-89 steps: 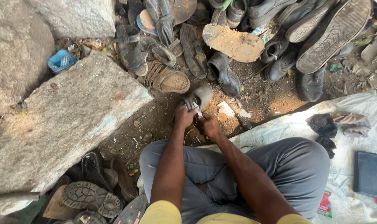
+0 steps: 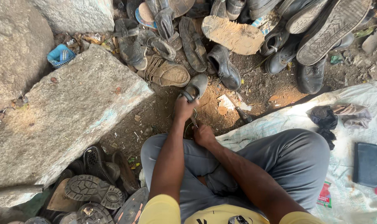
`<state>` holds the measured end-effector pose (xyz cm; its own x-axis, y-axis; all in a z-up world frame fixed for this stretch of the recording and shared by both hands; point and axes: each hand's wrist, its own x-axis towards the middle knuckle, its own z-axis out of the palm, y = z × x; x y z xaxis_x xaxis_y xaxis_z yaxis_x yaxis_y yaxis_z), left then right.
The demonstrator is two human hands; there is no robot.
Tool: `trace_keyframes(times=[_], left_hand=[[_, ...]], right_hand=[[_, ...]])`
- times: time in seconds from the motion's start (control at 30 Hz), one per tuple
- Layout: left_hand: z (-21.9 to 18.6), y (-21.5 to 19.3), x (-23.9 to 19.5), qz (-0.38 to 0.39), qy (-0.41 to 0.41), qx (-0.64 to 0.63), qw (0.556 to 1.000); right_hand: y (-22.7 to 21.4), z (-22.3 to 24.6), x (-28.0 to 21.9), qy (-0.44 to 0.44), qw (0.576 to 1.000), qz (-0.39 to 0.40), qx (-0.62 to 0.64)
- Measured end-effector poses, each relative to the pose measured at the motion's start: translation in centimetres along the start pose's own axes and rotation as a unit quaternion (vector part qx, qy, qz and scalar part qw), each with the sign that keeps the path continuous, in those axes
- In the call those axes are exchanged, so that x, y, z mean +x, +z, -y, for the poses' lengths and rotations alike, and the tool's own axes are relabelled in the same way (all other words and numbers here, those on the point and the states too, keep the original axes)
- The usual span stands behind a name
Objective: The person sits on the ground and uses a knife to scrape and clean the sole of a sandal. They repeatedly scrape the sole and edges, then place the sandal aside and pick up another one to continue the same process.
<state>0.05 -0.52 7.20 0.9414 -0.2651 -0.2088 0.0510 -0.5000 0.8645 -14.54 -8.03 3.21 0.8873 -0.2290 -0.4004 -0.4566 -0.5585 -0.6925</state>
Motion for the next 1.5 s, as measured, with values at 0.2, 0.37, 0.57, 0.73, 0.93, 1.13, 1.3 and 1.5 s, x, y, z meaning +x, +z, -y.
trace_keyframes(times=[0.2,0.37,0.57,0.73,0.93,1.13,1.3,1.5], left_hand=[[-2.1,-1.6,-4.6,0.093,0.149,0.490,0.854],[-0.7,-0.7,-3.7,0.144,0.120,0.305,0.934],[3.4,1.6,-0.4,0.072,0.210,0.159,0.962],[5.9,2.5,0.0,-0.037,0.234,0.118,0.964],[4.1,1.7,0.2,-0.067,0.210,0.164,0.961],[3.0,1.3,-0.6,0.046,0.194,0.062,0.978],[5.5,3.2,0.9,-0.042,0.150,0.130,0.979],[6.8,4.6,1.3,-0.039,0.119,0.101,0.987]], right_hand=[[0.7,-2.6,1.7,-0.062,0.998,-0.002,0.002],[-2.9,-1.1,0.6,-0.036,0.997,-0.030,0.053],[-6.8,-0.4,3.1,-0.040,0.998,0.034,0.015],[-4.0,-0.1,2.3,-0.059,0.997,-0.034,0.032],[-3.2,0.2,-2.9,-0.020,1.000,-0.011,0.015],[-3.2,0.8,1.7,-0.028,0.999,-0.023,-0.017],[-2.2,1.8,-3.1,0.020,1.000,0.014,-0.003],[-3.1,2.3,-1.8,0.025,0.999,0.027,0.000]])
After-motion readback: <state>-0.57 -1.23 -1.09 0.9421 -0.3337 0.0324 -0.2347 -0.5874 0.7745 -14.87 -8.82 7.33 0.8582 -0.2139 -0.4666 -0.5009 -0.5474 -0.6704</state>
